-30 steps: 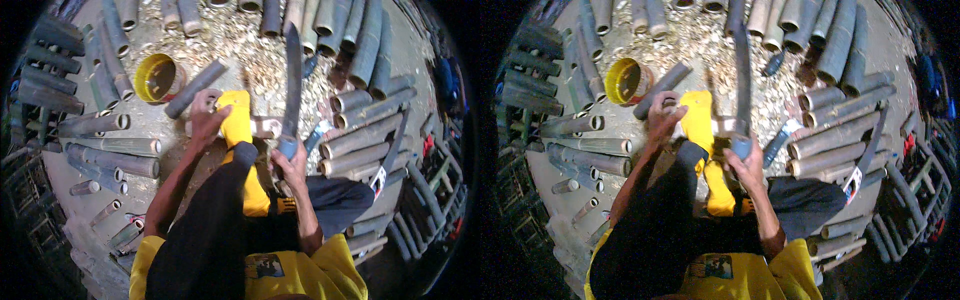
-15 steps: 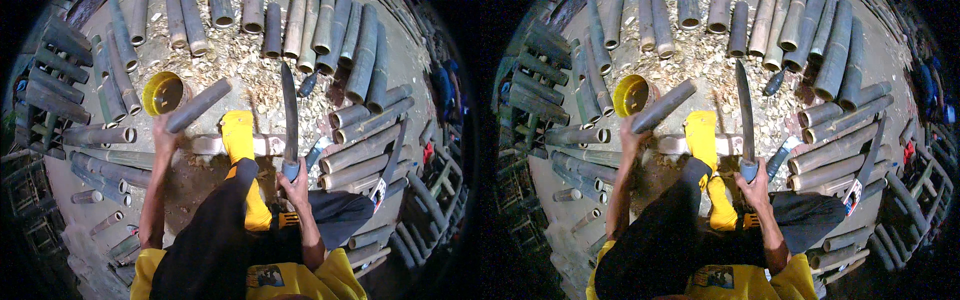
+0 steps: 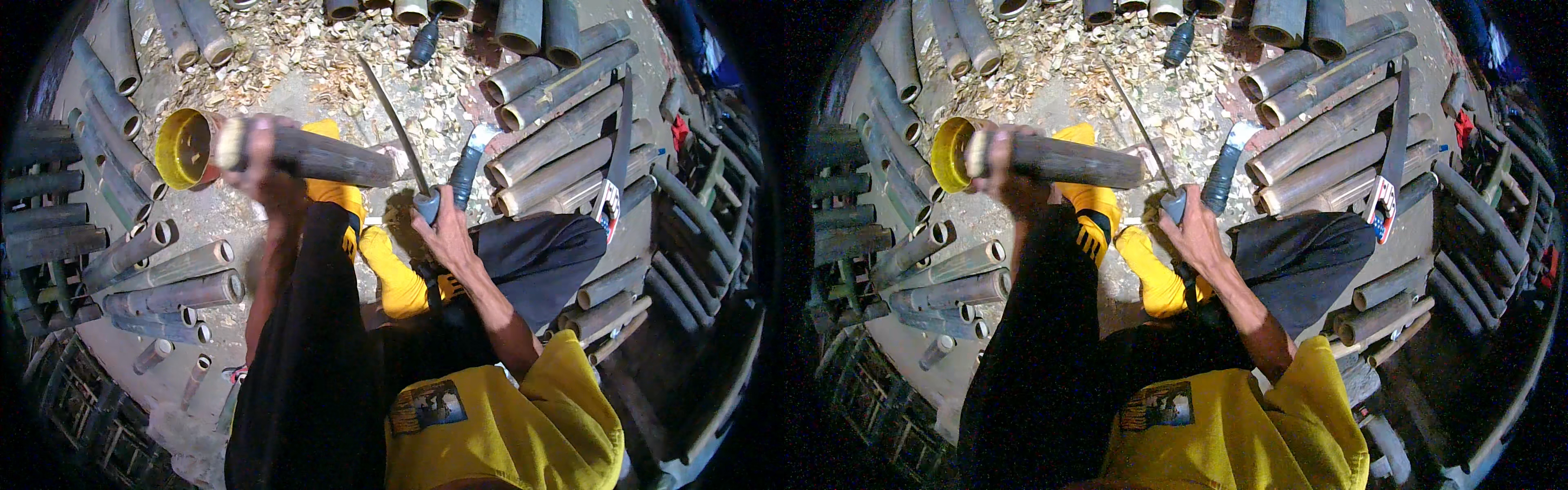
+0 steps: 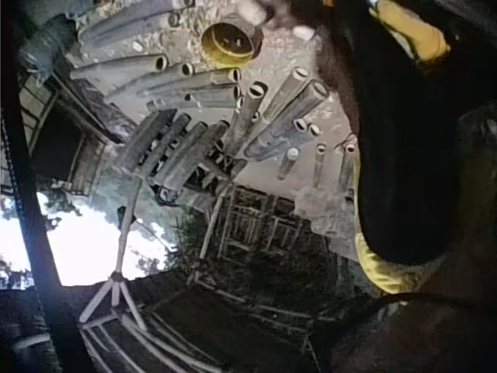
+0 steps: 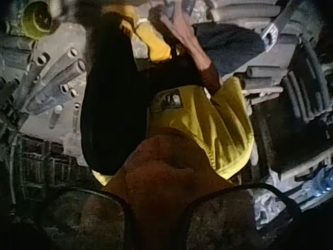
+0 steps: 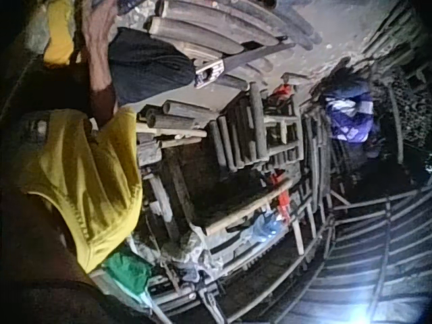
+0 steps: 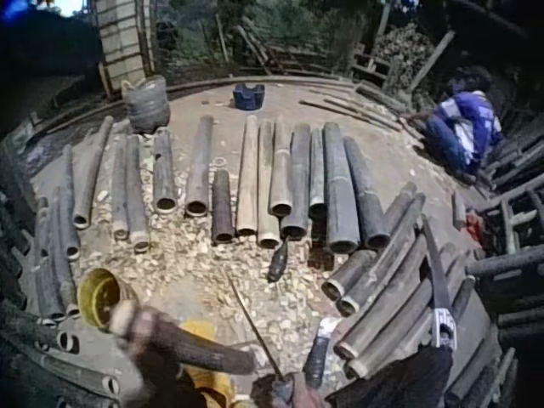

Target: The person cuts bamboo pieces using a large knife and measures them with a tape measure.

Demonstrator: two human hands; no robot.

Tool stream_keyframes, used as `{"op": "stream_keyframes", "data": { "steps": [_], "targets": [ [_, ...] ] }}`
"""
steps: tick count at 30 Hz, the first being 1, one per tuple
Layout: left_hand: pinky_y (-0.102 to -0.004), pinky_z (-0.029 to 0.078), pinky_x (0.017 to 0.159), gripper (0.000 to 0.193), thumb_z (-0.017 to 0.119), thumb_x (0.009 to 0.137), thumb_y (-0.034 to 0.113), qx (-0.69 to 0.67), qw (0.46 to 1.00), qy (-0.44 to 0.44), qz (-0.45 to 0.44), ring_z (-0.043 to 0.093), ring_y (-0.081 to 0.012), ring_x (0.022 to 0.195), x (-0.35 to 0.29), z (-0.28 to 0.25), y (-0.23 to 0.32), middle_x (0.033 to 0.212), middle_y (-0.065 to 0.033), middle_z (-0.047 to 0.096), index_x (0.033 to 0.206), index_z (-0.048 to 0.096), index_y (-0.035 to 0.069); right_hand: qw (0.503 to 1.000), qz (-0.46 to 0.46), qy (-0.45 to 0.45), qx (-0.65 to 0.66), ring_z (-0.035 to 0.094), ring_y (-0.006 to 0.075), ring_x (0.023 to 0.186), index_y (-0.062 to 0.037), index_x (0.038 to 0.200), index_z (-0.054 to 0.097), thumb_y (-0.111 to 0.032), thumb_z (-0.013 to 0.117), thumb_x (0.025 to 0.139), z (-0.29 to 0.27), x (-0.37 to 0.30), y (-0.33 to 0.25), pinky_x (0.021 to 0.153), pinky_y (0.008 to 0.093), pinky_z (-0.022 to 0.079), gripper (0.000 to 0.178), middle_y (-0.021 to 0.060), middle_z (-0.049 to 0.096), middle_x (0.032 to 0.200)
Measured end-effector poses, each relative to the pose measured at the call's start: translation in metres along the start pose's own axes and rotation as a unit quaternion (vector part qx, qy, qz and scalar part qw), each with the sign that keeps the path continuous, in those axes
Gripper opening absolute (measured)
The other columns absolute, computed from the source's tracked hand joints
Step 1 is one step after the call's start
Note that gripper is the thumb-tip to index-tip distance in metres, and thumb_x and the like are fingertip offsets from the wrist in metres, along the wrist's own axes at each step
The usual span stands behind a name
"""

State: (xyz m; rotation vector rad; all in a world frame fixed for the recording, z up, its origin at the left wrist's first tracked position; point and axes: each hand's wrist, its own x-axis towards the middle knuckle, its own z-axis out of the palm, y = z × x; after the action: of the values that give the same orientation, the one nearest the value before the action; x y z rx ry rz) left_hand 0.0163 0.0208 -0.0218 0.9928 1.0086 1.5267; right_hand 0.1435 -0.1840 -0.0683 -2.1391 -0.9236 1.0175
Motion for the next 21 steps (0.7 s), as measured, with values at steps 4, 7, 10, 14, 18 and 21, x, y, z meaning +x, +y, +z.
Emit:
{"op": "stream_keyframes", "data": {
  "steps": [4,7,10,14,18,21],
  "targets": [
    [-0.0333,0.051,0.057,0.022,0.059,0.074,0.007,-0.028,0.998,0.021,-0.059,0.058,-0.0212,0.061,-0.005,0.008,-0.017,0.071,-0.0115,0.056,0.091,0.049,-0.002,0.999,0.020,-0.013,0.035,0.061,0.0407,0.070,-0.0001,0.111,0.038,-0.018,0.063,0.079,0.004,-0.003,0.005,0.062,0.0445,0.047,0.045,0.0247,0.059,0.075],
    [-0.0327,0.051,0.057,0.021,0.058,0.073,0.008,-0.024,0.997,0.022,-0.067,0.058,-0.0213,0.060,-0.003,0.006,-0.018,0.069,-0.0122,0.056,0.090,0.049,-0.003,0.996,-0.022,0.029,0.084,0.064,0.0381,0.071,0.0012,0.111,0.039,-0.018,0.065,0.080,0.007,-0.004,-0.002,0.061,0.0432,0.049,0.044,0.0240,0.061,0.078],
    [-0.0357,0.052,0.060,0.023,0.060,0.075,0.011,-0.012,0.997,-0.029,-0.065,0.058,-0.0219,0.065,-0.003,0.005,-0.016,0.075,-0.0111,0.057,0.092,0.049,0.000,0.992,-0.057,0.046,0.102,0.064,0.0359,0.070,0.0017,0.106,0.041,-0.018,0.065,0.080,0.010,0.007,-0.009,0.060,0.0416,0.050,0.041,0.0228,0.061,0.076],
    [-0.0383,0.053,0.059,0.025,0.060,0.074,0.010,0.070,0.991,-0.111,0.031,0.058,-0.0227,0.064,-0.003,0.011,-0.014,0.078,-0.0114,0.056,0.094,0.049,0.002,1.000,-0.008,-0.004,-0.005,0.063,0.0402,0.069,0.0026,0.101,0.041,-0.016,0.065,0.079,0.000,0.017,-0.014,0.059,0.0422,0.049,0.038,0.0243,0.058,0.067],
    [-0.0363,0.051,0.057,0.036,0.060,0.068,0.013,-0.026,0.996,-0.083,-0.025,0.058,-0.0239,0.060,-0.002,0.014,-0.012,0.071,-0.0146,0.056,0.097,0.043,0.001,0.999,0.030,0.002,0.045,0.064,0.0371,0.067,0.0028,0.101,0.041,-0.016,0.067,0.078,-0.010,0.003,-0.018,0.059,0.0411,0.050,0.040,0.0235,0.059,0.071],
    [-0.0370,0.051,0.058,0.038,0.060,0.067,0.012,-0.035,0.996,-0.082,-0.017,0.059,-0.0248,0.062,-0.001,0.014,-0.011,0.073,-0.0152,0.056,0.098,0.043,0.001,0.979,-0.117,0.131,0.098,0.064,0.0348,0.067,0.0034,0.101,0.041,-0.015,0.068,0.078,-0.006,0.002,-0.022,0.059,0.0404,0.050,0.039,0.0225,0.060,0.072]
  ]
}}
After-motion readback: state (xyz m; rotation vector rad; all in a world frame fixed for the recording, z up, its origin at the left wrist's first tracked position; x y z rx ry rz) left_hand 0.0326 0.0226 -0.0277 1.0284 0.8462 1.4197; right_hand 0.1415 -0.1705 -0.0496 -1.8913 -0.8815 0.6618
